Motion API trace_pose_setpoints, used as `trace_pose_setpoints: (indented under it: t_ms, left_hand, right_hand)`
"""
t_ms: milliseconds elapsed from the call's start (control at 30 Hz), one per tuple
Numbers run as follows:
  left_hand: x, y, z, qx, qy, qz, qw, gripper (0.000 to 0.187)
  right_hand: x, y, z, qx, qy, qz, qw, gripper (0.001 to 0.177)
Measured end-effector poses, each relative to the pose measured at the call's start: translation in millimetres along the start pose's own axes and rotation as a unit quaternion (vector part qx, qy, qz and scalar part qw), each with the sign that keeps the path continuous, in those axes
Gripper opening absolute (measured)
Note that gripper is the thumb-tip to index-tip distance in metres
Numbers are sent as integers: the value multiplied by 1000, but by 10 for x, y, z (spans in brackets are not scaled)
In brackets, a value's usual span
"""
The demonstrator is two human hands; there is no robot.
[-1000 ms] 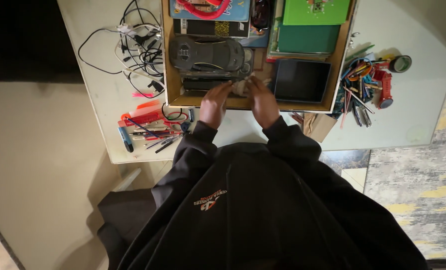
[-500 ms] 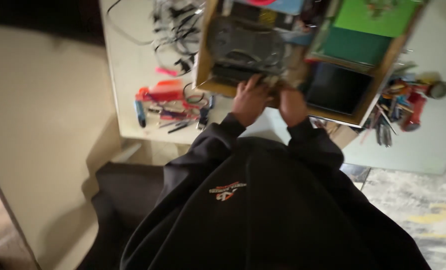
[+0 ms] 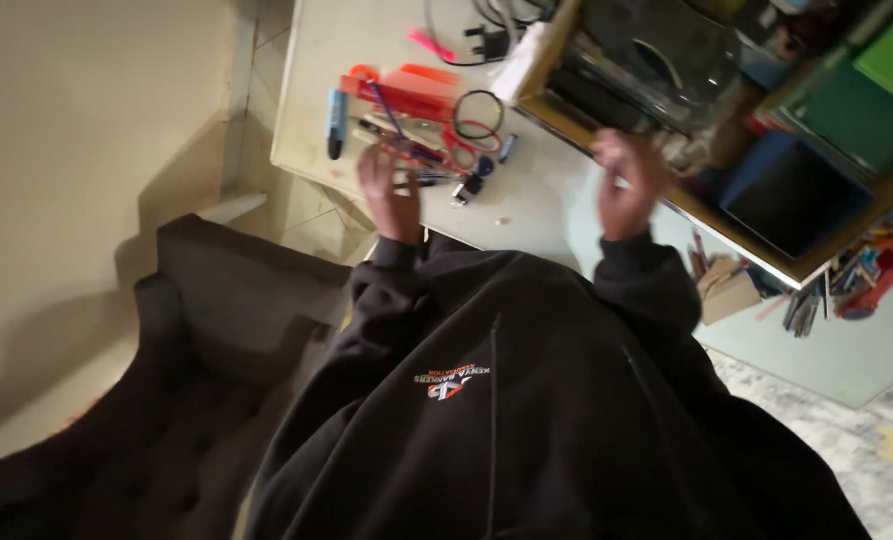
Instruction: The person organizes a cluttered desk by sorting and placing items into a wall-mounted cabinet. They handle a paint palette, a wallet, sunglasses, a pencil case, a tablet, headphones, pens, scissors, and tangled cables, arranging them into compartments and on the desk surface.
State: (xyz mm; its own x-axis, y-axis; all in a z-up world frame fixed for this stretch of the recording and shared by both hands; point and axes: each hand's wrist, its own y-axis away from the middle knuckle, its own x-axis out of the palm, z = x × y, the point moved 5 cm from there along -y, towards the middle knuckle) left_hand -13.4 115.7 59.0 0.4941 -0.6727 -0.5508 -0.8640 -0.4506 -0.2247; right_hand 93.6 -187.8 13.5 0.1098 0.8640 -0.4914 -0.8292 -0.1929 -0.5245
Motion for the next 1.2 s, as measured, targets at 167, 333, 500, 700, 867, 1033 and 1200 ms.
trace_pose_setpoints:
  t_ms: [167,333,500,700,867,1033,1200]
  left_hand:
    - [-570,489,1709,-82,-132,-77,985,48]
    - [-617,422,2310,-105,-117,60,986,100]
    - [-544,208,2359,-51,-63,120,989,95]
    - [-353,52,2554,-80,-81,67,991,64]
    - [-203,-4,2329,-127,0,135,983,55]
    - [-12,67,2163,-142,48,197,969,56]
    - [180,110,2261,-124,120,210,962,62]
  right_hand:
    - [1492,4,654,-34,-139,230,963,52]
    - [2599,353,767,-36,122,490,862,152]
    - [2913,209,765,-11,89,385,919,117]
    - [2938,218,581,35,83,361,928,60]
    - [2802,71,671,2,98,305,947,48]
    - [2477,63,677,19,82,282,956,43]
    - [2382,466,182,60,160,319,932,67]
